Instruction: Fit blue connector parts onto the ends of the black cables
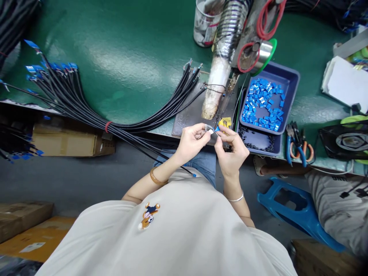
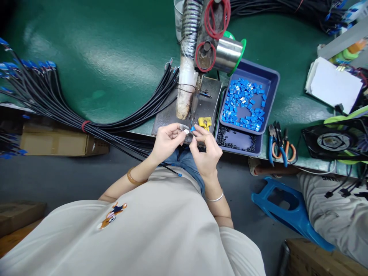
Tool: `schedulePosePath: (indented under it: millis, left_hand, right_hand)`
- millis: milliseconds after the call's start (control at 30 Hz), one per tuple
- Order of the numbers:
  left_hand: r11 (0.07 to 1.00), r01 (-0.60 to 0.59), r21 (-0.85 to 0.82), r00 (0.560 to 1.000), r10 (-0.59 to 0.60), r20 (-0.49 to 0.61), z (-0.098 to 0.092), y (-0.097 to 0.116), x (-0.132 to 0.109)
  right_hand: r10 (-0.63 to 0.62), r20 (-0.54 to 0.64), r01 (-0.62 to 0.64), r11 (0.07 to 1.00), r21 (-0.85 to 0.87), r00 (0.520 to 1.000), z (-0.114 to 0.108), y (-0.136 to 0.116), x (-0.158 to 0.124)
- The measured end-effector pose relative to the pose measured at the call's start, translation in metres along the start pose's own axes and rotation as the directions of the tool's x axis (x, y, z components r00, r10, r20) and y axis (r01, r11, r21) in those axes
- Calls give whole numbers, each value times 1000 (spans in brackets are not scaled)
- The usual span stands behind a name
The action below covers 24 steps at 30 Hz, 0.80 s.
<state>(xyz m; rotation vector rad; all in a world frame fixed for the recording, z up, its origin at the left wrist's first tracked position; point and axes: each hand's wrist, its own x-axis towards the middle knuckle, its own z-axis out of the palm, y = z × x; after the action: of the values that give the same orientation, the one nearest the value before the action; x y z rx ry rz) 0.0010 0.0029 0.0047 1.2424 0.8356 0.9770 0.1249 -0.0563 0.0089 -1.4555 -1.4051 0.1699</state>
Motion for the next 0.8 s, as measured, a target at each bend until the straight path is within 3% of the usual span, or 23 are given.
schedulePosePath:
  millis: [133,600,800]
  left_hand:
    - [999,-39,17,999,39,-4,-1,-2,0]
    - [998,53,30,999,-53,6,0,-4,-2]
    - [999,9,32,1000,-8,-9,0,1,-1]
  right_hand:
    - [-50,-10,50,999,-18,999,-1,-3,3]
    - [-75,37,77,996,-53,997,-4,2,0]
    - [-99,32,101,992,-79,995,-4,-2,4]
